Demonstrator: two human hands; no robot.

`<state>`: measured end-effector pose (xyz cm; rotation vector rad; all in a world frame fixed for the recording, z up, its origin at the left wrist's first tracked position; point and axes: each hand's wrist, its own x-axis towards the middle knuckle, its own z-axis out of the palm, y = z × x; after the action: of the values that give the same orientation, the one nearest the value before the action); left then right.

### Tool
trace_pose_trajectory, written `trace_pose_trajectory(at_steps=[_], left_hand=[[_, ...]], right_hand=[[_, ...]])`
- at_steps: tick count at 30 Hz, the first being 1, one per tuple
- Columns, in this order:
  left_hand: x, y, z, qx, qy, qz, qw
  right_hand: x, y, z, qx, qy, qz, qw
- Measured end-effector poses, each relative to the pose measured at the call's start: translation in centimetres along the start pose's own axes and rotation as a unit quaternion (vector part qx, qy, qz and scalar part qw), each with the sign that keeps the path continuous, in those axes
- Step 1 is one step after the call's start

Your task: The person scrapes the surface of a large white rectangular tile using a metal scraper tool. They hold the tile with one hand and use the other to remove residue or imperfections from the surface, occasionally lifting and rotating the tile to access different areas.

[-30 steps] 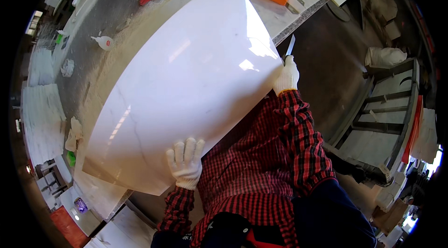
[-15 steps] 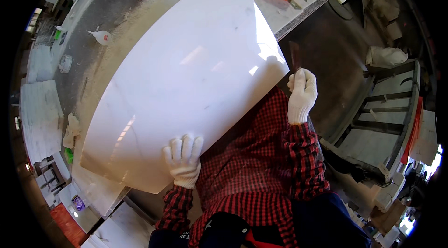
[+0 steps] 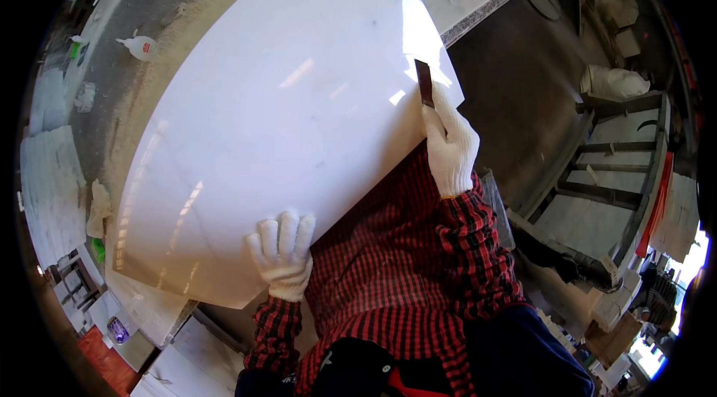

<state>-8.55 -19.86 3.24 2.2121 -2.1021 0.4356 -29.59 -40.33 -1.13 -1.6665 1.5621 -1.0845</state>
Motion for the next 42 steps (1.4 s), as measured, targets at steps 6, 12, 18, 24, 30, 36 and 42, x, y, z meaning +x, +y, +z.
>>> trace_pose_trajectory(at_steps=[6, 12, 18, 24, 30, 36, 42], left_hand=[[-0.2, 0.0, 0.7, 0.014, 0.004, -0.007, 1.0], [-0.1, -0.1, 0.2, 0.018, -0.016, 0.005, 1.0], [-0.1, -0.1, 0.5, 0.011, 0.017, 0.01, 1.0], [0.0, 0.1, 0.0, 0.008, -0.01, 0.001, 1.0], [-0.2, 0.0, 0.4, 0.015, 0.003, -0.003, 1.0], [-0.2, 0.1, 0.0, 0.01, -0.016, -0.004, 1.0], [0.1, -0.3, 0.2, 0.038, 0.019, 0.003, 0.999]], right_hand=[[-0.7, -1.7, 0.1, -0.102, -0.015, -0.003, 0.995], [0.1, -0.9, 0.0, -0.098, -0.003, -0.022, 0.995], [-1.2, -1.8, 0.5, -0.054, -0.017, -0.035, 0.998], [-0.7, -1.0, -0.4, 0.241, 0.052, 0.22, 0.944], [-2.0, -1.1, -1.5, 0.278, 0.033, 0.238, 0.93], [-1.8, -1.4, -1.0, 0.245, -0.006, 0.229, 0.942], [-2.4, -2.7, 0.6, 0.197, -0.015, 0.207, 0.958]])
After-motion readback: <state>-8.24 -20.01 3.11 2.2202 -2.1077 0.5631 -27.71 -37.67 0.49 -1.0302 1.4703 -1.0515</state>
